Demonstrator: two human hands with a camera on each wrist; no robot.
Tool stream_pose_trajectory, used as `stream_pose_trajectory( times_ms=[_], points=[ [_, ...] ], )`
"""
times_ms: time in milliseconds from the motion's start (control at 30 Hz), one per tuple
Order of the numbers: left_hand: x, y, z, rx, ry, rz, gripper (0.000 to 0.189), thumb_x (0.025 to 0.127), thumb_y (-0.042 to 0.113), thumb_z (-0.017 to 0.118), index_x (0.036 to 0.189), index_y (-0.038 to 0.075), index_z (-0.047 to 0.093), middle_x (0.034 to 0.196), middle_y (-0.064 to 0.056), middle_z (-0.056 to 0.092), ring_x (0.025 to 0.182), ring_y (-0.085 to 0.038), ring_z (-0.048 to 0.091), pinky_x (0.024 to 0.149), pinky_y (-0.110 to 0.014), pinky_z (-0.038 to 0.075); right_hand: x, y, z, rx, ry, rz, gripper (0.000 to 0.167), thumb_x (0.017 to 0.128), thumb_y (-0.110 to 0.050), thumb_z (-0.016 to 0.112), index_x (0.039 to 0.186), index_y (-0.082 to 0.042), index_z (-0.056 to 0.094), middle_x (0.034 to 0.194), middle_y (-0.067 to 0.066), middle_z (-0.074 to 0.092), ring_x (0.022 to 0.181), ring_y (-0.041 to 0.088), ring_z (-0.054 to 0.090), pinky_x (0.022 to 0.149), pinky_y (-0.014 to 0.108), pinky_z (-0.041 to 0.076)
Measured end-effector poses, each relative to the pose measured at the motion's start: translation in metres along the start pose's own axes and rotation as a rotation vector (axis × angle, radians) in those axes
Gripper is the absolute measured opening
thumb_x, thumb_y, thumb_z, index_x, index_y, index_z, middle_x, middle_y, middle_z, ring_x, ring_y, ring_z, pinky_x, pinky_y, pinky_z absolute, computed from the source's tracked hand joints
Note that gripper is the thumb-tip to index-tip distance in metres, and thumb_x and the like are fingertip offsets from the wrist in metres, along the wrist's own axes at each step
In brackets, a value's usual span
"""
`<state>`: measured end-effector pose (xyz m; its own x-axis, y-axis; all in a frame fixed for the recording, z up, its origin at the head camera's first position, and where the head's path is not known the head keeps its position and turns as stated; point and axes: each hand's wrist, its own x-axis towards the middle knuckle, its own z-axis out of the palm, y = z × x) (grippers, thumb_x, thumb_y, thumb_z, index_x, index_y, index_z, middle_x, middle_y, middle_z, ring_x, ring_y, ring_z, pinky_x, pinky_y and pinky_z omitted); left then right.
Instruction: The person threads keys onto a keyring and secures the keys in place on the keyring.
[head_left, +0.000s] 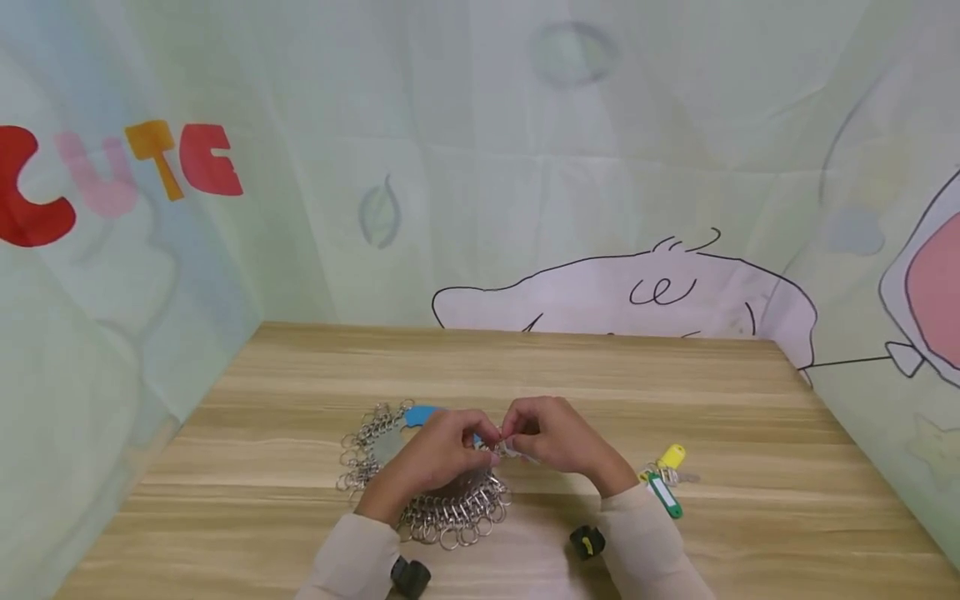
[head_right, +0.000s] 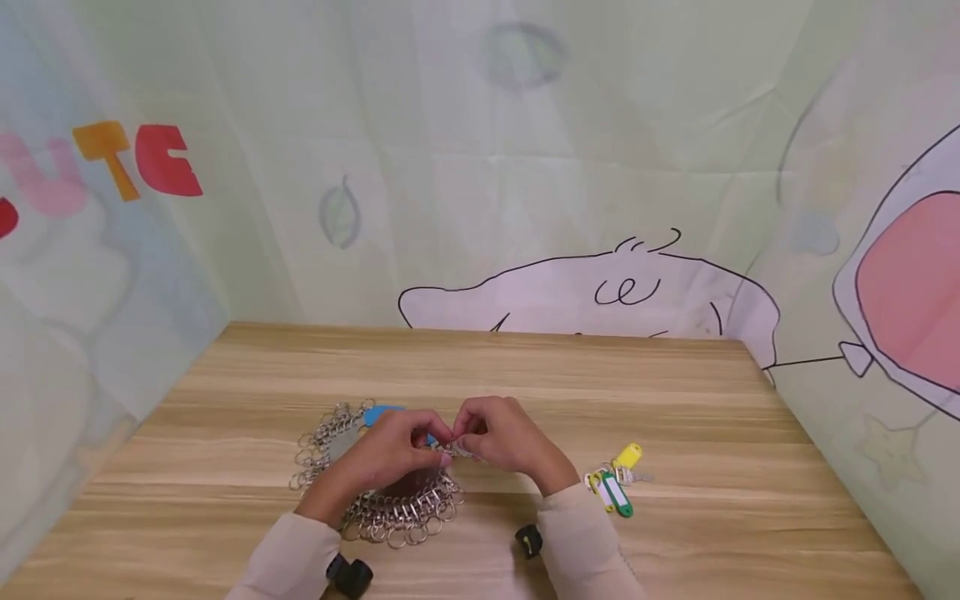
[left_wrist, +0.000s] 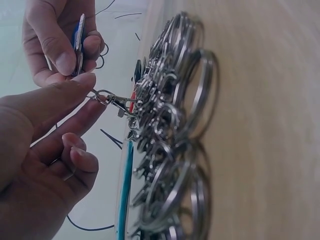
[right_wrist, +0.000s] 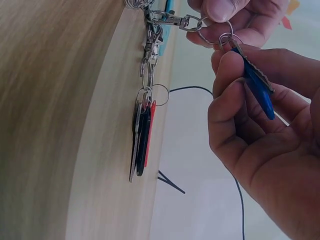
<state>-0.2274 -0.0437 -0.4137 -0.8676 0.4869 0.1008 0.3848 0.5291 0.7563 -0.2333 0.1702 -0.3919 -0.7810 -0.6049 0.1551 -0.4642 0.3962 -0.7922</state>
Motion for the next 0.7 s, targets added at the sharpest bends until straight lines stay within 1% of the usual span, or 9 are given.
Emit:
stream_pose_trajectory(
  times_ms=[133,300,400,700],
  points=[
    [0.0000,-0.0003,-0.0003,0.010,0.009,-0.004,0.017,0.083,0.016,0.083,0.096,0.019,0.074,0.079,0.011,0.062,0.066,-0.013,0.050,0.057,-0.029,0.042,0.0004,-0.0003,0.0003,0.004,0.003,0.002,0.012,0.088,0.009,0.067,0.089,-0.003,0.067,0.080,0.008,0.068,0.068,0.013,0.062,0.063,0.029,0.053],
    [-0.0001,-0.0005,0.0006,0.020,0.014,0.008,0.017,0.082,0.015,0.084,0.096,0.017,0.074,0.080,0.012,0.063,0.066,-0.012,0.050,0.057,-0.028,0.042,0.0003,-0.0002,0.0017,0.007,-0.001,0.019,0.011,0.089,0.007,0.067,0.089,-0.003,0.067,0.079,0.005,0.068,0.068,0.013,0.062,0.061,0.029,0.052],
    [-0.0001,-0.0011,0.0014,0.027,0.015,0.010,0.017,0.083,0.015,0.084,0.097,0.016,0.074,0.079,0.012,0.063,0.065,-0.012,0.050,0.057,-0.028,0.042,0.0000,0.0002,0.0025,0.006,0.000,0.016,0.010,0.089,0.007,0.067,0.089,-0.003,0.067,0.078,0.004,0.067,0.067,0.014,0.062,0.060,0.029,0.051],
    [-0.0002,-0.0018,0.0019,0.019,0.013,0.004,0.016,0.083,0.016,0.083,0.096,0.017,0.073,0.078,0.012,0.062,0.064,-0.011,0.050,0.056,-0.028,0.042,-0.0002,0.0013,0.0031,0.015,-0.003,0.006,0.011,0.089,0.007,0.067,0.087,-0.004,0.066,0.077,0.005,0.067,0.066,0.014,0.061,0.058,0.028,0.051]
  ],
)
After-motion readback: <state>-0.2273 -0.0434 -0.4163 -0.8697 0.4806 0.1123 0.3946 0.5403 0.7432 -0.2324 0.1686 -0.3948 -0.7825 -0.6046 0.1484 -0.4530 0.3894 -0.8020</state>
